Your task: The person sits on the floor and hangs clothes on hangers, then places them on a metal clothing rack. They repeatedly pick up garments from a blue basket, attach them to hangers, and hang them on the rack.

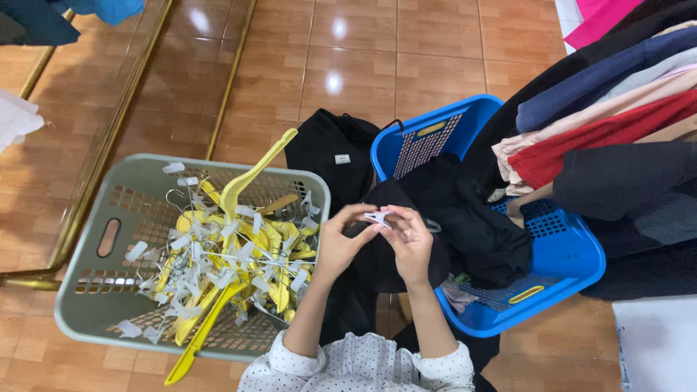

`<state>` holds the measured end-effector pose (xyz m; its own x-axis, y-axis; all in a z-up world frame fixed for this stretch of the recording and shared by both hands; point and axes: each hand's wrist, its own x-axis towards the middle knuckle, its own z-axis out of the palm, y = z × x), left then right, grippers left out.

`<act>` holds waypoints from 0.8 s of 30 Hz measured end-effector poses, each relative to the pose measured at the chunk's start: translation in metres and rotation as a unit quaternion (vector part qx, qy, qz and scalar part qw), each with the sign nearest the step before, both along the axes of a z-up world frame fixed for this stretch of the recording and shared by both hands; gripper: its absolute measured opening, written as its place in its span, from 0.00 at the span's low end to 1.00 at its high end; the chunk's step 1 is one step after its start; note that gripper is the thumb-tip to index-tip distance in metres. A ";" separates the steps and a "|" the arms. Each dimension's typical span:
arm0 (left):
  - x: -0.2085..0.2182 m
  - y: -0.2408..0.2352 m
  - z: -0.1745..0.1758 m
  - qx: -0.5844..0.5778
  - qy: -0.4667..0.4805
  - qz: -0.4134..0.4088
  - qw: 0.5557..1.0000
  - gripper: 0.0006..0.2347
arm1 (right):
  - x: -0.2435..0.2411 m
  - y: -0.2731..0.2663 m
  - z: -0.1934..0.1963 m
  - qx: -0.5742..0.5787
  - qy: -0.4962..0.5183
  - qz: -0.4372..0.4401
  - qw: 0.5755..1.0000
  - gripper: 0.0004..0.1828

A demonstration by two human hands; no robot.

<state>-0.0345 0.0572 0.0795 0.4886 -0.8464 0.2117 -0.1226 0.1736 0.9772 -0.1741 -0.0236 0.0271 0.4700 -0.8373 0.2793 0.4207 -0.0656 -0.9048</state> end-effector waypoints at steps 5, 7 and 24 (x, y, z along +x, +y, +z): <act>0.016 0.008 -0.020 -0.016 0.006 0.017 1.000 0.24 | -0.008 0.003 -0.005 -0.038 0.037 -0.044 0.998 0.20; 0.015 0.010 -0.032 0.029 0.048 -0.001 0.998 0.16 | -0.004 0.003 -0.008 -0.052 0.023 -0.040 0.998 0.18; 0.010 0.034 -0.017 -0.047 -0.098 0.083 0.991 0.08 | -0.001 0.012 0.004 -0.109 0.041 -0.069 0.991 0.09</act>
<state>-0.0243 0.0908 0.0626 0.5612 -0.7305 0.3892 -0.3419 0.2237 0.9127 -0.1754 -0.0115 0.0312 0.3849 -0.8192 0.4252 0.3191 -0.3142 -0.8941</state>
